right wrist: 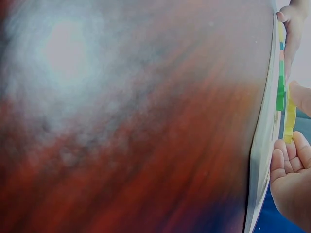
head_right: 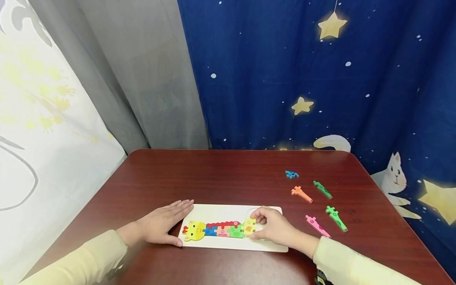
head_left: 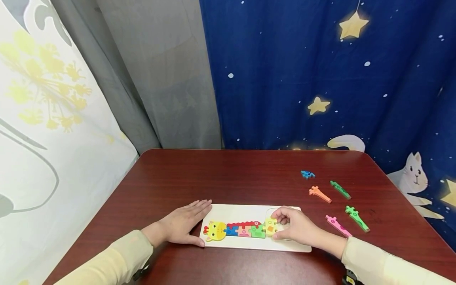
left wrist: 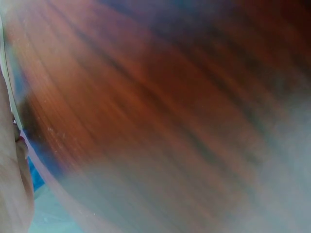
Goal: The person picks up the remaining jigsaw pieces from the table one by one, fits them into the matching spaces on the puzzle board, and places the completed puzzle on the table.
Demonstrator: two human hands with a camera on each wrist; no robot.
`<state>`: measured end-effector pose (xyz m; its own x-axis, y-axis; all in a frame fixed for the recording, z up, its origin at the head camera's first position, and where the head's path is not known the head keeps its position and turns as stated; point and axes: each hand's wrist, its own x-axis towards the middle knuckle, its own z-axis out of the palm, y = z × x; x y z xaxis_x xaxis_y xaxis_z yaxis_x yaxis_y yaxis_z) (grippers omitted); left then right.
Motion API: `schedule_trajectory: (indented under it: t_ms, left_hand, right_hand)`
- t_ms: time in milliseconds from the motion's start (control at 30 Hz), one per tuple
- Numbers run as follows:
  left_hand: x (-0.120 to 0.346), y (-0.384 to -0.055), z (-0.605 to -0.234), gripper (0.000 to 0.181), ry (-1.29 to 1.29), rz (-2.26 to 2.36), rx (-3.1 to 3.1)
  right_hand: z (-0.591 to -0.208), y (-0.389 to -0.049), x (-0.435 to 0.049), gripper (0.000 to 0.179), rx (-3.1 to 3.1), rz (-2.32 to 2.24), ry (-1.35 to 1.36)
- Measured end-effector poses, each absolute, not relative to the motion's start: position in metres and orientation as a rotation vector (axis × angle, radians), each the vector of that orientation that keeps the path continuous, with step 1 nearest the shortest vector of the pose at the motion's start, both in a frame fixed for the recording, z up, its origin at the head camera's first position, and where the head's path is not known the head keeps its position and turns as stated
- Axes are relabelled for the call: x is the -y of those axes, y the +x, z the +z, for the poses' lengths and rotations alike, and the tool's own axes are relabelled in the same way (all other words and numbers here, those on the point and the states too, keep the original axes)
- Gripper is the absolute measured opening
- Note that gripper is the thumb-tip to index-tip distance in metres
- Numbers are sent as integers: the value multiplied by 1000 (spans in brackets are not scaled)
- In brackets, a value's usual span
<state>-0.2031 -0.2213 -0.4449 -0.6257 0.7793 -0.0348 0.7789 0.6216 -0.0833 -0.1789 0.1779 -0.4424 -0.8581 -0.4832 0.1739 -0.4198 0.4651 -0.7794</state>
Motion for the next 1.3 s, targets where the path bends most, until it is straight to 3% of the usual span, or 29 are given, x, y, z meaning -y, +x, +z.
schedule_trajectory:
  t_ms: [1300]
  left_hand:
    - [221, -202, -444, 109, -1354, 115, 2834]
  right_hand:
    - [-444, -178, -176, 43, -2650, -1270, -903]
